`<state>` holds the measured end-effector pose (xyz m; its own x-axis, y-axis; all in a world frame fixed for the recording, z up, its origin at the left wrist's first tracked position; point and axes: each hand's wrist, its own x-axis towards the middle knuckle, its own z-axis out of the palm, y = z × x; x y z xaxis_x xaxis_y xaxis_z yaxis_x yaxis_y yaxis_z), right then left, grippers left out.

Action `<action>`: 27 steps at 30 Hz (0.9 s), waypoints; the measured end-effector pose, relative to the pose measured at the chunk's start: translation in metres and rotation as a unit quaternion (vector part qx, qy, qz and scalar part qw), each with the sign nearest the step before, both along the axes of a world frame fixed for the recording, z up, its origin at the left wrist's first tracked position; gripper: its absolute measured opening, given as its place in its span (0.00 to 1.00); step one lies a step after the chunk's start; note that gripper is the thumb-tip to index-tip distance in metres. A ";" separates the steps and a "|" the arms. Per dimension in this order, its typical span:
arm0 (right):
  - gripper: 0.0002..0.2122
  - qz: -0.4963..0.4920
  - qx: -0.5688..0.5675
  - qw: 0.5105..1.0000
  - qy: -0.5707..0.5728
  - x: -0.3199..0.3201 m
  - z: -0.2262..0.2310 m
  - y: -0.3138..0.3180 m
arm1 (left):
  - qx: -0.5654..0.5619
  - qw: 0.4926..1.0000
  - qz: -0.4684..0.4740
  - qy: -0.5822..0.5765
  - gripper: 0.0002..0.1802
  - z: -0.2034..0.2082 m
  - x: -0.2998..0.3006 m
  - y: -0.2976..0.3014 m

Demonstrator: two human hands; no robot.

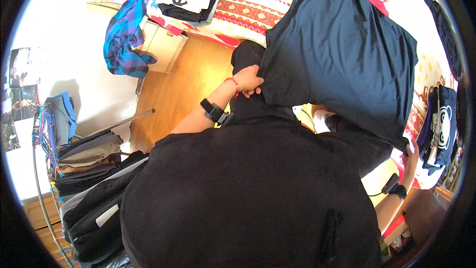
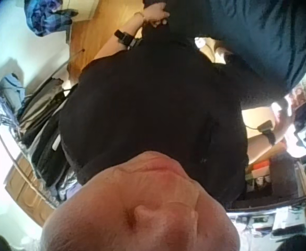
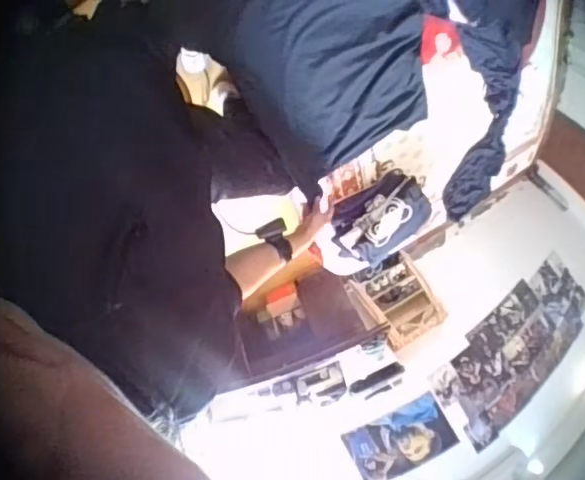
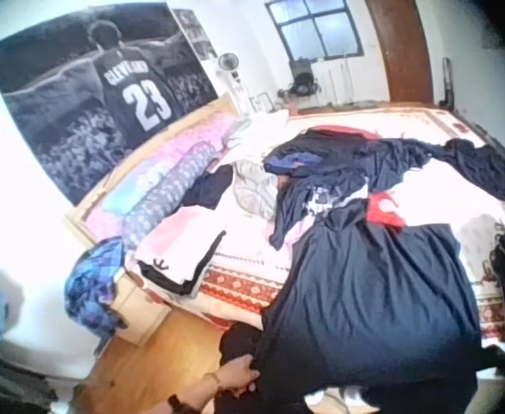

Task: Fold multiple t-shirts on a bed.

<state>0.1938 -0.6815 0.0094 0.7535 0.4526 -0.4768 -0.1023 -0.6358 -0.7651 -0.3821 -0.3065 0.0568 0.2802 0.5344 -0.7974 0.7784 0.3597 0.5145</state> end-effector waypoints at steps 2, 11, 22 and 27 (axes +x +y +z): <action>0.20 0.017 0.119 0.988 0.092 0.000 0.039 0.030 | -0.019 0.998 -0.036 -0.046 0.29 0.005 0.008 0.028; 0.14 -0.118 0.210 0.944 0.226 0.081 -0.041 0.074 | -0.013 0.875 0.304 -0.375 0.14 -0.032 0.051 0.104; 0.22 -0.059 -0.026 0.981 -0.181 0.041 -0.074 0.096 | 0.443 0.891 0.083 -0.055 0.31 -0.078 0.055 0.063; 0.14 -0.079 0.030 0.971 -0.221 0.082 -0.103 0.048 | 0.399 0.906 0.103 -0.098 0.18 -0.071 0.077 0.080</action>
<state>0.2762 -0.6337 -0.0941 0.9412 0.3314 -0.0663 0.1526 -0.5917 -0.7916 -0.3054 -0.2269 -0.0141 0.2040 0.9758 -0.0790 0.6027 -0.0616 0.7956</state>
